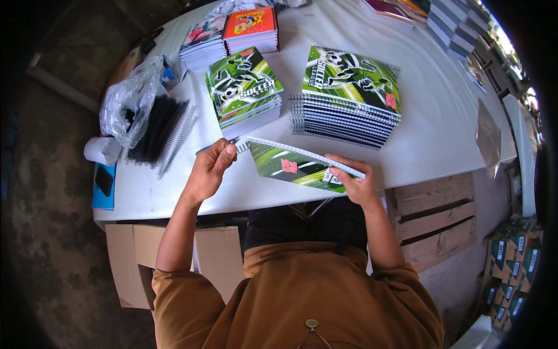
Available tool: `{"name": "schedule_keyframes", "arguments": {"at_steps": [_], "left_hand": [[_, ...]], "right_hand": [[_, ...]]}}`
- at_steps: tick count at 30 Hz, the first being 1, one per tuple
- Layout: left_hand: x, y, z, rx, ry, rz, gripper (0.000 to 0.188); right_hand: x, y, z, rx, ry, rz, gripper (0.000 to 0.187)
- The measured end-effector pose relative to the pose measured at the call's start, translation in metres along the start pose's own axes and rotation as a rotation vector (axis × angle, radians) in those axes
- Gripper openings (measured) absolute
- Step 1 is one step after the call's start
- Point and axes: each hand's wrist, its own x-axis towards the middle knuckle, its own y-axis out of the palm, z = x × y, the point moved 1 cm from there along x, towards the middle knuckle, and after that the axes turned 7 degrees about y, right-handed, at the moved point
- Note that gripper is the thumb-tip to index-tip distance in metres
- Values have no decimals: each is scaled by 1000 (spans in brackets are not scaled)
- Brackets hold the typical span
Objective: The person binds notebooks by threading plastic spirals through the punched edges of paper stacks and then stacking the completed notebooks on a table.
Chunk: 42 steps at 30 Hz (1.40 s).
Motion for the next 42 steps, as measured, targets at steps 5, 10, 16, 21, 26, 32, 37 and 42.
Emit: {"name": "schedule_keyframes", "arguments": {"at_steps": [5,10,16,21,26,32,37,42], "left_hand": [[1,5,1,97,30,-98,44],[2,5,-1,-32,-173,-25,48],[14,-5,-9,-688,-540,62,45],[12,-12,-12,-662,-452,117,47],[8,-8,-11,-521,-469,133,45],[15,-7,-13,-636,-424,4,33],[16,-12,-16,-344,177,40,21],[10,-17,-43,230,163,136,15]], "right_hand": [[0,-1,1,-17,-10,14,25],[1,0,5,-16,-12,43,23],[4,-4,7,-51,-149,218,32],[-3,-4,6,-65,-24,85,30],[-4,-3,3,-29,13,74,28],[-3,-6,4,-36,-41,139,31],[-5,-5,5,-48,-50,169,33],[-5,-5,7,-47,-82,161,34]]}}
